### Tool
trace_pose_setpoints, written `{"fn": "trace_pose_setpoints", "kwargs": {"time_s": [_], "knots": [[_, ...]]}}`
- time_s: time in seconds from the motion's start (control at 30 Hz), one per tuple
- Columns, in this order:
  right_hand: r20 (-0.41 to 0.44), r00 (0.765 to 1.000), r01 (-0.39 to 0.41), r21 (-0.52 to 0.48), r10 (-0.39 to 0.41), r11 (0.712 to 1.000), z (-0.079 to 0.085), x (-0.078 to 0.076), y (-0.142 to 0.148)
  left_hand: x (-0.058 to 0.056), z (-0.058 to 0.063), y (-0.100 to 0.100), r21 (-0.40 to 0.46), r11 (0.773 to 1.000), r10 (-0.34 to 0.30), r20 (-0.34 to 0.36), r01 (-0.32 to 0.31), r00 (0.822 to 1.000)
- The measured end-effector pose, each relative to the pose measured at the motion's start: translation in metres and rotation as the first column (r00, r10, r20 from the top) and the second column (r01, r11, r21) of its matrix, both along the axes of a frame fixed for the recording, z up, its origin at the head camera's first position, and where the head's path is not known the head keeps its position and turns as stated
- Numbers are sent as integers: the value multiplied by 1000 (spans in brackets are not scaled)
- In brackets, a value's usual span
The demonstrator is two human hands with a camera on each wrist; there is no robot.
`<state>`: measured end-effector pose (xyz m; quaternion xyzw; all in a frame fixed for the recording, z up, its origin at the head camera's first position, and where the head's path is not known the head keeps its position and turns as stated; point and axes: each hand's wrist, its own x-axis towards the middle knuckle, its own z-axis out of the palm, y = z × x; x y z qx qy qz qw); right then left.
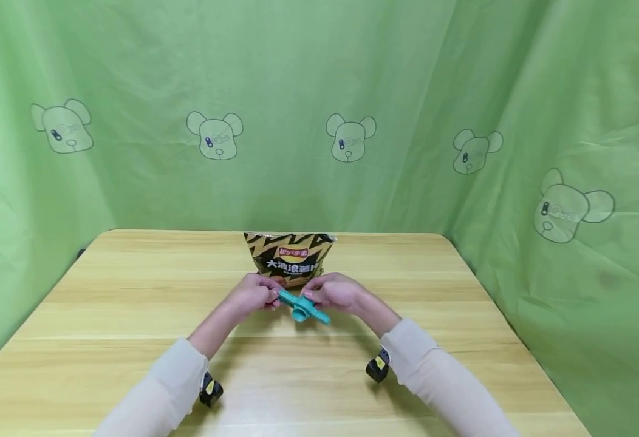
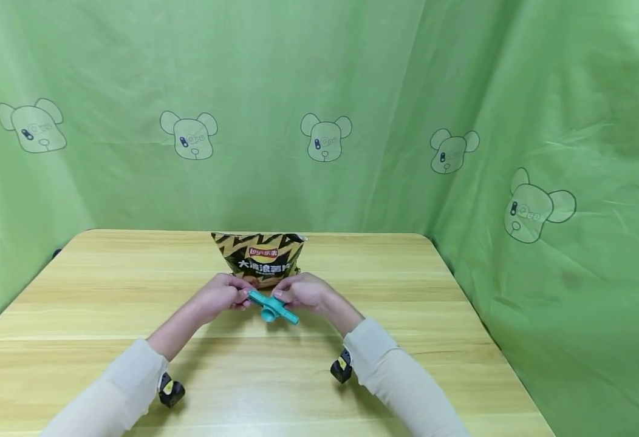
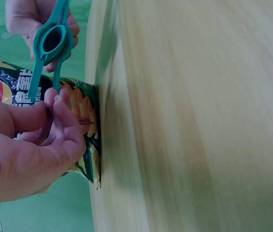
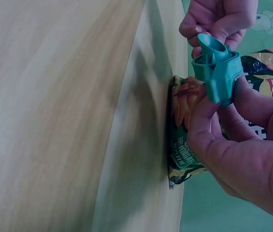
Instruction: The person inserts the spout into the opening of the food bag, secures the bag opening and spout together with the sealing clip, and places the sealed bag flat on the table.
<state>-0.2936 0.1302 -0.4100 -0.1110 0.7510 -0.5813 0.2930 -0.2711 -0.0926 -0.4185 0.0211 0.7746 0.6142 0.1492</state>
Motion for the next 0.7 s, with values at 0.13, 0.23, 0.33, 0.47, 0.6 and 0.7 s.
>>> {"fn": "trace_pose_setpoints", "kwargs": {"time_s": [0.13,0.23,0.33,0.47,0.6,0.7], "knots": [[0,1000,12,5,-12,1000,-2,-1,2,0,2,-3,49,998,-41,16,40,999],[0,1000,16,21,-16,1000,-3,-1,3,0,3,-4,58,997,-58,12,57,998],[-3,1000,23,25,-23,999,-4,-1,4,1,4,-2,43,996,-79,-1,79,997],[-14,999,35,-4,-35,999,-4,-1,7,1,2,-1,19,995,-96,-12,97,995],[-36,998,57,-31,-58,998,-3,-2,10,2,0,-1,-1,995,-104,-19,104,994],[-43,996,78,-29,-79,997,-2,-2,10,2,0,-2,-36,994,-102,-39,101,994]]}}
